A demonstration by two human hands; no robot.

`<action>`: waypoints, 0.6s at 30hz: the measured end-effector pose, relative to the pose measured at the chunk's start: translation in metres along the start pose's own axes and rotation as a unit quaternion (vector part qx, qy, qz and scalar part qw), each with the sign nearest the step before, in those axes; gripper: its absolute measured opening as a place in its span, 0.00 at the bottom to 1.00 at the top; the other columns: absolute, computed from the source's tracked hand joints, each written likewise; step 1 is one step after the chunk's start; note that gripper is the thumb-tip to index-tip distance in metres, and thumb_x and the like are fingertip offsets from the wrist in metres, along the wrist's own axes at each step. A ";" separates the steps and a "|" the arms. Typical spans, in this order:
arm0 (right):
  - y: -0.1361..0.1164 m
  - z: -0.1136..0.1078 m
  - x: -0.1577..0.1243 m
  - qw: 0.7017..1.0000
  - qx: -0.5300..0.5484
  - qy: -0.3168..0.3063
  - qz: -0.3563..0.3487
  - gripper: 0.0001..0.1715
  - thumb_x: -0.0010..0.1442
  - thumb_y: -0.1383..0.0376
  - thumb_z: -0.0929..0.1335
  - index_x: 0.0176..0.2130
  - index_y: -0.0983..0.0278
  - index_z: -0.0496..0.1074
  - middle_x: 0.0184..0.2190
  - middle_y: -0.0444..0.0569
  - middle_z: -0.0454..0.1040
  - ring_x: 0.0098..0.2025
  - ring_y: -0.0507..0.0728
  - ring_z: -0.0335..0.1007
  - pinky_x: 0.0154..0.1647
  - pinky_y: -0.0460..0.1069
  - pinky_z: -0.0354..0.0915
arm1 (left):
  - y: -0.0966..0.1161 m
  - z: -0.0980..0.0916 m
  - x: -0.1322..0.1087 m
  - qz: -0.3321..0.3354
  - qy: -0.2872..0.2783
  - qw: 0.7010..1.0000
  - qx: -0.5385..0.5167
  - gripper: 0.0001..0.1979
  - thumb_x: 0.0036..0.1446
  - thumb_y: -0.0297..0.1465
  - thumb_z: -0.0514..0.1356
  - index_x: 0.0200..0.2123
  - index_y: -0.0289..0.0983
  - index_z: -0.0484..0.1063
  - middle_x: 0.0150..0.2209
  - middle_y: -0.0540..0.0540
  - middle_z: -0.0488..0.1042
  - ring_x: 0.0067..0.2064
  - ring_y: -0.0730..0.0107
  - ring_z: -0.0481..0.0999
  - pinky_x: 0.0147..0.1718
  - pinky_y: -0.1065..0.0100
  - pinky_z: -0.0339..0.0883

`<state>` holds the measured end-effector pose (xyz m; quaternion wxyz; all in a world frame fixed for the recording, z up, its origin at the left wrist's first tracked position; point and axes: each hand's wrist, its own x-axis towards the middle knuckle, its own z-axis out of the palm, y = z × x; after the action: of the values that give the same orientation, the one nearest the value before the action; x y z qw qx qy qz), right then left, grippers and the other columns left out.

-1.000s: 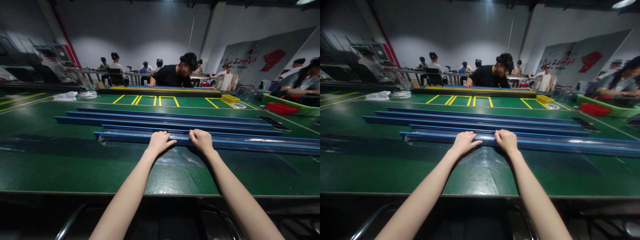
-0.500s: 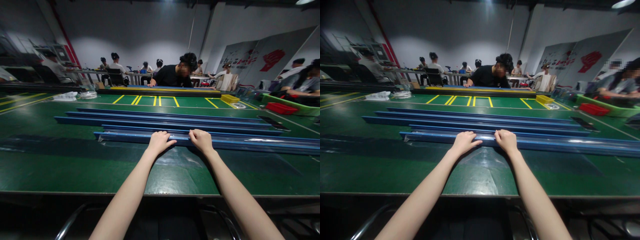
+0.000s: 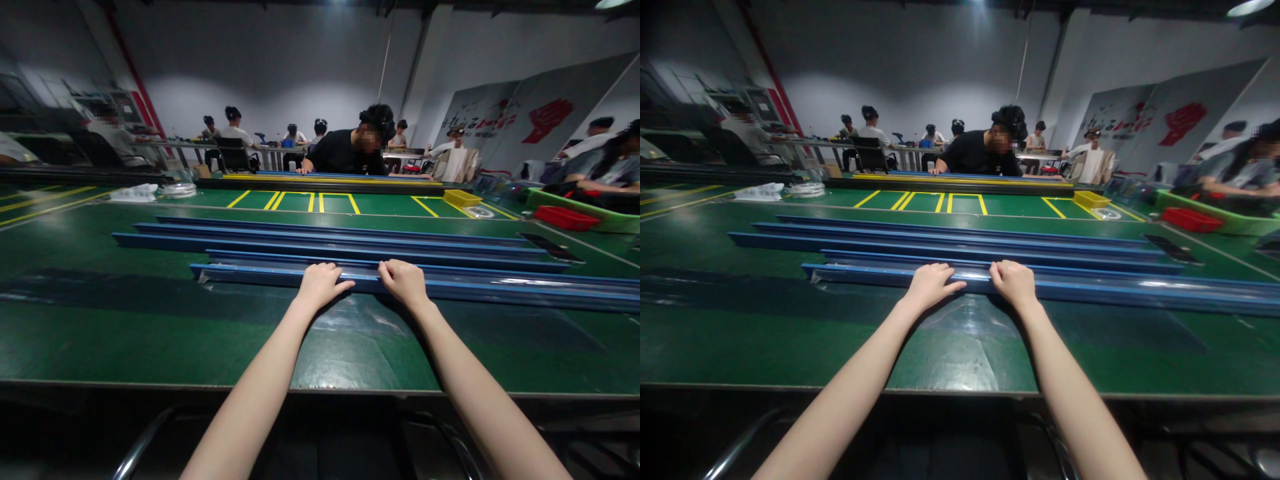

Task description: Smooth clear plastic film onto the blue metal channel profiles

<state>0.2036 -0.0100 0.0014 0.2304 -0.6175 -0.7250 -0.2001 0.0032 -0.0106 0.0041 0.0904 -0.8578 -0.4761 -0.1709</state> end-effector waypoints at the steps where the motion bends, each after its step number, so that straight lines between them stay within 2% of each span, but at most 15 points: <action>1: 0.000 0.000 0.000 1.000 -0.005 -0.010 0.001 0.26 0.58 0.58 0.54 0.19 0.64 0.68 0.20 0.47 0.70 0.23 0.50 0.62 0.22 0.46 0.42 | 0.000 0.000 0.000 0.000 0.001 1.000 0.000 0.23 0.54 0.48 0.46 0.31 0.37 0.70 0.34 0.45 0.72 0.37 0.65 0.70 0.33 0.67 0.59; 7: -0.002 -0.005 0.003 0.993 -0.016 -0.114 -0.008 0.27 0.59 0.55 0.53 0.22 0.62 0.71 0.25 0.47 0.74 0.25 0.51 0.65 0.22 0.45 0.43 | 0.000 0.000 0.002 0.000 -0.005 1.000 0.011 0.23 0.54 0.49 0.46 0.31 0.37 0.70 0.33 0.46 0.72 0.37 0.64 0.70 0.32 0.68 0.61; 12: -0.001 -0.009 0.005 0.984 0.004 -0.174 -0.024 0.30 0.59 0.53 0.51 0.24 0.61 0.71 0.26 0.48 0.74 0.26 0.52 0.66 0.23 0.46 0.46 | -0.002 -0.005 0.007 0.004 -0.050 0.999 -0.012 0.22 0.53 0.48 0.47 0.33 0.37 0.70 0.35 0.45 0.71 0.39 0.63 0.70 0.33 0.68 0.62; 15: 0.002 -0.012 0.006 0.978 0.026 -0.203 -0.034 0.30 0.59 0.52 0.51 0.24 0.61 0.70 0.26 0.47 0.73 0.28 0.53 0.67 0.24 0.45 0.48 | -0.009 -0.011 0.008 0.033 -0.085 0.995 -0.050 0.17 0.53 0.44 0.51 0.36 0.36 0.68 0.36 0.45 0.70 0.39 0.65 0.70 0.34 0.68 0.63; 18: 0.006 -0.014 0.008 0.970 0.052 -0.234 -0.039 0.28 0.59 0.51 0.51 0.25 0.60 0.70 0.27 0.46 0.73 0.30 0.53 0.67 0.25 0.45 0.50 | -0.021 -0.019 0.006 0.088 -0.089 0.986 -0.113 0.13 0.52 0.38 0.56 0.38 0.37 0.65 0.38 0.47 0.68 0.39 0.69 0.69 0.37 0.72 0.62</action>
<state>0.2091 -0.0103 0.0172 0.0785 -0.6058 -0.7915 -0.0209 -0.0160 -0.0008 0.0232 -0.0355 -0.9128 -0.3827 -0.1381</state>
